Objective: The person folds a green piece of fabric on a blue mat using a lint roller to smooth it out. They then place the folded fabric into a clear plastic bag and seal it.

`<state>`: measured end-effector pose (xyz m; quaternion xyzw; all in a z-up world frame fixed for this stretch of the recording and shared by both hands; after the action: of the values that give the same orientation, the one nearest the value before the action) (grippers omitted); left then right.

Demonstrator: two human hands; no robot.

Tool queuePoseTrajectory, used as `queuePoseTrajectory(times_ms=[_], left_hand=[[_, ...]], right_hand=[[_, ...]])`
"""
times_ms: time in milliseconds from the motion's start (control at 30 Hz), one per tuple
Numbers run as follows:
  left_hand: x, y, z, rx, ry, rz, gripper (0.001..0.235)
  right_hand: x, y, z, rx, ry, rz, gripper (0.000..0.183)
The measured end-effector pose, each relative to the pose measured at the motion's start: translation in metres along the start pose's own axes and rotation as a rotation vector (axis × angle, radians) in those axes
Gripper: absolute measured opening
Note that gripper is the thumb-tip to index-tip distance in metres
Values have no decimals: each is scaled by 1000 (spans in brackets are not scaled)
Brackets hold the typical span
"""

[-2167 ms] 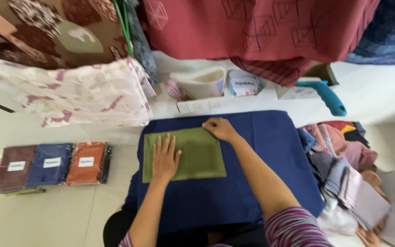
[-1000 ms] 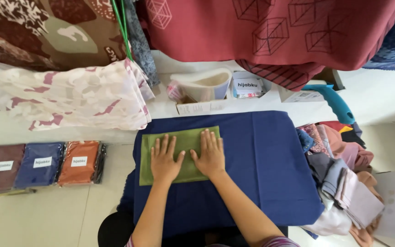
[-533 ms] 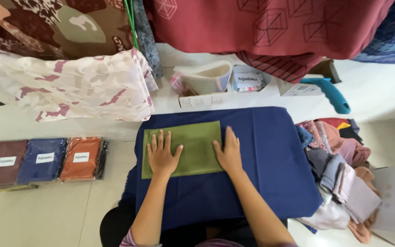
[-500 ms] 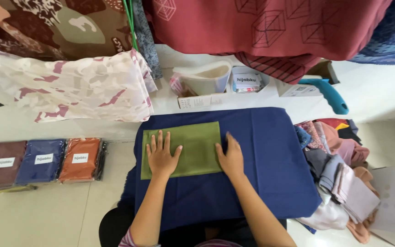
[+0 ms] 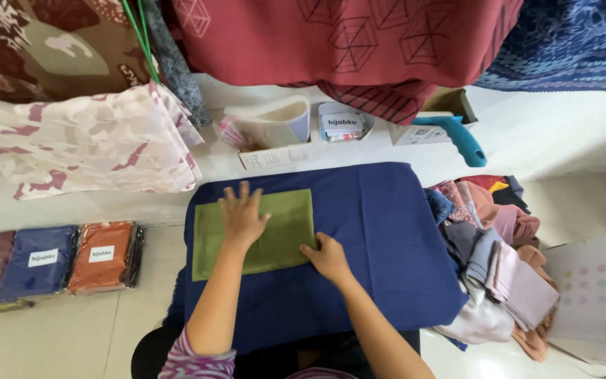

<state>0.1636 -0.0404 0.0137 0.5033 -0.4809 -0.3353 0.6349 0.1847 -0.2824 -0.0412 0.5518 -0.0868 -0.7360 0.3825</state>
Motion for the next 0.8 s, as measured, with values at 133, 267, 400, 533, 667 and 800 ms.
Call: queuePoseTrajectory(times_ms=[133, 267, 400, 533, 667, 800], left_hand=[[-6, -50, -58, -126, -170, 263, 61], [-6, -50, -92, -337, -203, 187, 64], [1, -35, -100, -513, -248, 221, 84], [2, 7, -81, -521, -228, 338, 87], [17, 67, -42, -388, -319, 729, 29], [21, 122, 7, -107, -273, 840, 28]], right_hand=[[-17, -1, 15, 12, 153, -98, 27], [-26, 1, 28, 18, 293, -196, 29], [-39, 11, 43, -48, 463, -419, 28], [-36, 18, 41, -58, 520, -481, 28], [-30, 26, 29, -139, 312, -935, 44], [-44, 25, 36, -163, 277, -899, 19]])
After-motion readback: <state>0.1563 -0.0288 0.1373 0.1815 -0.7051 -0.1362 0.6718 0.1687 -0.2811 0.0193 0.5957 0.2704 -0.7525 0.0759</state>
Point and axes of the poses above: each hand's wrist, its own z-axis away from the middle knuckle, its own y-axis out of the back of the hand, x = y × z, the point moved 7 cm from there along -z, towards the middle knuckle, and after that the axes turned 5 degrees about -y, right-handed, at the moved point
